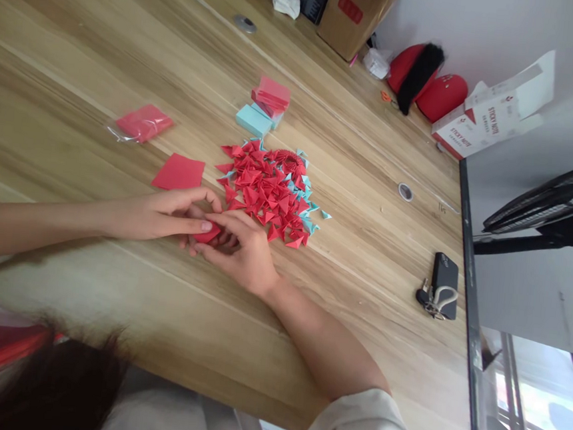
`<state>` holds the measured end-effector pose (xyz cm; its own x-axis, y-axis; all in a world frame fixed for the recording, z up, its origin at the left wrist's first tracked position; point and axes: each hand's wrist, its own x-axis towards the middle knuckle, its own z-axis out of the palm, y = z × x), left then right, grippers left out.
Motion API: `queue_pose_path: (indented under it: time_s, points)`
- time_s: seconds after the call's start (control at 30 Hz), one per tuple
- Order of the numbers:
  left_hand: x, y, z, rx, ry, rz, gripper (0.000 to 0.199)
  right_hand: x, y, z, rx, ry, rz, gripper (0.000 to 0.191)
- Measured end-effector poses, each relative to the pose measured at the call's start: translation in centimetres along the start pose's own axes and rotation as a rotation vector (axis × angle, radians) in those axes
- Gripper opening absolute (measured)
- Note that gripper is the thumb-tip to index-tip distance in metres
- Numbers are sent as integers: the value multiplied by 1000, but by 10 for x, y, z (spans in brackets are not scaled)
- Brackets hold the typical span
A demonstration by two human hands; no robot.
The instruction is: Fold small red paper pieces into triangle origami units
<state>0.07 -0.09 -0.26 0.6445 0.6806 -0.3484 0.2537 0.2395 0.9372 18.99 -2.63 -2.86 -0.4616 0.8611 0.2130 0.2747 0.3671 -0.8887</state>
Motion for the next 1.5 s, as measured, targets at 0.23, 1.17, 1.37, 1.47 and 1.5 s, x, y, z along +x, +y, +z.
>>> queue_pose_path:
  time_s: [0.23,1.17,1.37,1.47,1.5]
  points:
    - [0,-2,0,40,-11,16,22,0,1,1,19,4,-9,28]
    - [1,-4,-2,49,-37,57,24,0,3,1,4,-9,-40,23]
    - [1,-8,-1,70,-46,86,23,0,3,1,-18,-14,-21,22]
    - [1,-11,0,69,-42,90,24,0,2,1,-31,-21,-12,19]
    - [1,-11,0,73,-40,94,24,0,2,1,-31,-21,-15,18]
